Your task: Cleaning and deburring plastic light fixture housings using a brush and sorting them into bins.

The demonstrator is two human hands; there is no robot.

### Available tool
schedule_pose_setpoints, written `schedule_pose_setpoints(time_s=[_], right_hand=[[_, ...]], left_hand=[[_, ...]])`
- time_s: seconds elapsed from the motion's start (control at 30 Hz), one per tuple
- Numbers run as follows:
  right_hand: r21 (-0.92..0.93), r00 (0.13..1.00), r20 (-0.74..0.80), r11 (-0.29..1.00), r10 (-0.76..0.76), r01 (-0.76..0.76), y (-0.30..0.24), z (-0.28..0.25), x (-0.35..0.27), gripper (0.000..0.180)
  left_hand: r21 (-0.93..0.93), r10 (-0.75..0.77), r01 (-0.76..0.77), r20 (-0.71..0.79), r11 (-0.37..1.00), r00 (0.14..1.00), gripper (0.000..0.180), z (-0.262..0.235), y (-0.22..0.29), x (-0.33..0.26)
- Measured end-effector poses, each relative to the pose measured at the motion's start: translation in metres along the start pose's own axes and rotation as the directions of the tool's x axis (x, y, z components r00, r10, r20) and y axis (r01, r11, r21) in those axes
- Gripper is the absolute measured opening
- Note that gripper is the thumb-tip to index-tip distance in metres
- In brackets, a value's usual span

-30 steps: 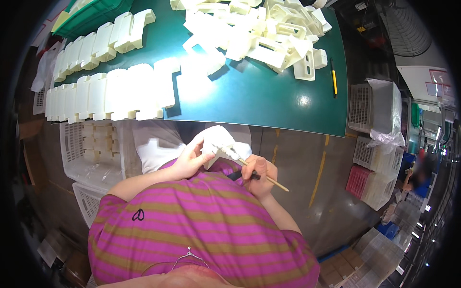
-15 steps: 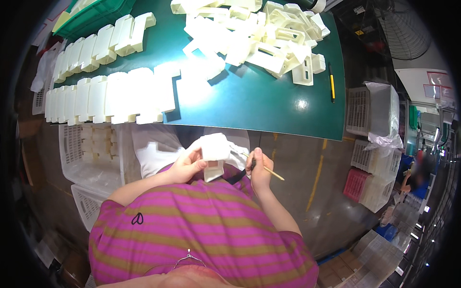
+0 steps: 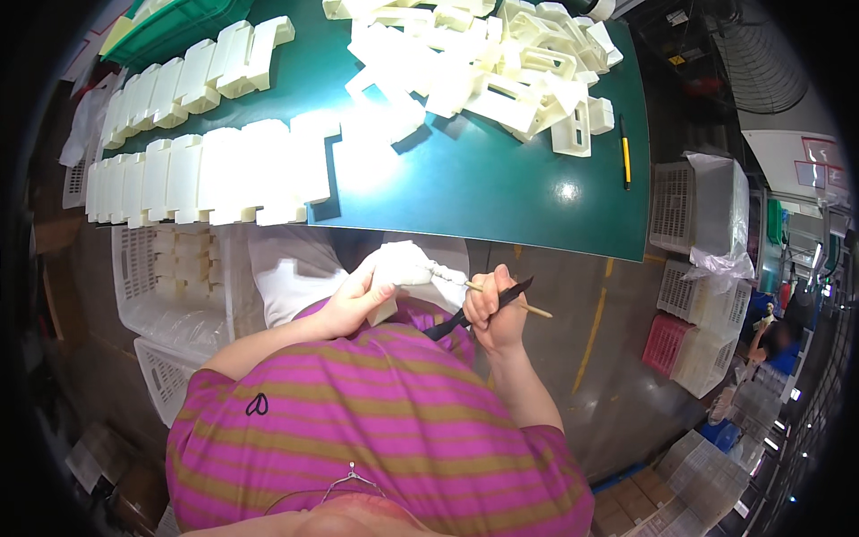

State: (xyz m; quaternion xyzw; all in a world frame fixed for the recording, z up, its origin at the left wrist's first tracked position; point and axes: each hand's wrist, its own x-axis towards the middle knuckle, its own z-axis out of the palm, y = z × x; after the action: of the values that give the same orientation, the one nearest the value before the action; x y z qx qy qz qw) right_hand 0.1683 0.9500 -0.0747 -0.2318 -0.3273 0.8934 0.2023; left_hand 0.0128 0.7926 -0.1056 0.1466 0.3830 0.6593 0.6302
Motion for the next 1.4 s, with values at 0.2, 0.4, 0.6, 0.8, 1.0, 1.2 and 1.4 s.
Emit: schedule_pose_setpoints(time_s=[0.2, 0.4, 0.6, 0.8, 1.0, 1.2, 1.4], right_hand=[[0.085, 0.995, 0.091, 0.996, -0.049, 0.041, -0.001, 0.025, -0.003, 0.055], [-0.512, 0.967, -0.142, 0.852, -0.21, 0.109, 0.013, 0.018, 0.0, 0.049], [-0.551, 0.971, -0.215, 0.833, -0.102, -0.034, 0.026, -0.007, -0.005, 0.045], [-0.446, 0.944, -0.298, 0.895, -0.143, -0.005, 0.015, -0.001, 0.009, 0.045], [-0.319, 0.947, -0.318, 0.946, -0.051, -0.056, 0.025, -0.013, 0.005, 0.043], [-0.36, 0.961, -0.278, 0.926, 0.014, -0.118, 0.029, -0.012, 0.001, 0.044], [-0.34, 0.919, -0.394, 0.929, 0.0, -0.146, 0.024, -0.016, 0.004, 0.044]], left_hand=[[0.612, 0.252, -0.248, 0.08, 0.751, 0.964, 0.052, -0.004, -0.003, 0.011], [0.694, 0.278, -0.349, 0.218, 0.63, 0.935, 0.051, 0.006, 0.018, 0.003], [-0.11, -0.009, 0.017, 0.078, 0.994, 0.997, 0.051, 0.007, 0.024, 0.008], [-0.397, -0.129, 0.194, 0.184, 0.897, 0.974, 0.058, 0.011, 0.033, 0.009], [-0.396, -0.173, 0.228, 0.17, 0.89, 0.97, 0.059, 0.013, 0.036, 0.009], [-0.407, -0.203, 0.276, 0.213, 0.871, 0.956, 0.058, 0.018, 0.046, 0.006], [0.351, -0.088, 0.132, -0.139, 0.927, 0.986, 0.041, 0.014, 0.141, 0.0]])
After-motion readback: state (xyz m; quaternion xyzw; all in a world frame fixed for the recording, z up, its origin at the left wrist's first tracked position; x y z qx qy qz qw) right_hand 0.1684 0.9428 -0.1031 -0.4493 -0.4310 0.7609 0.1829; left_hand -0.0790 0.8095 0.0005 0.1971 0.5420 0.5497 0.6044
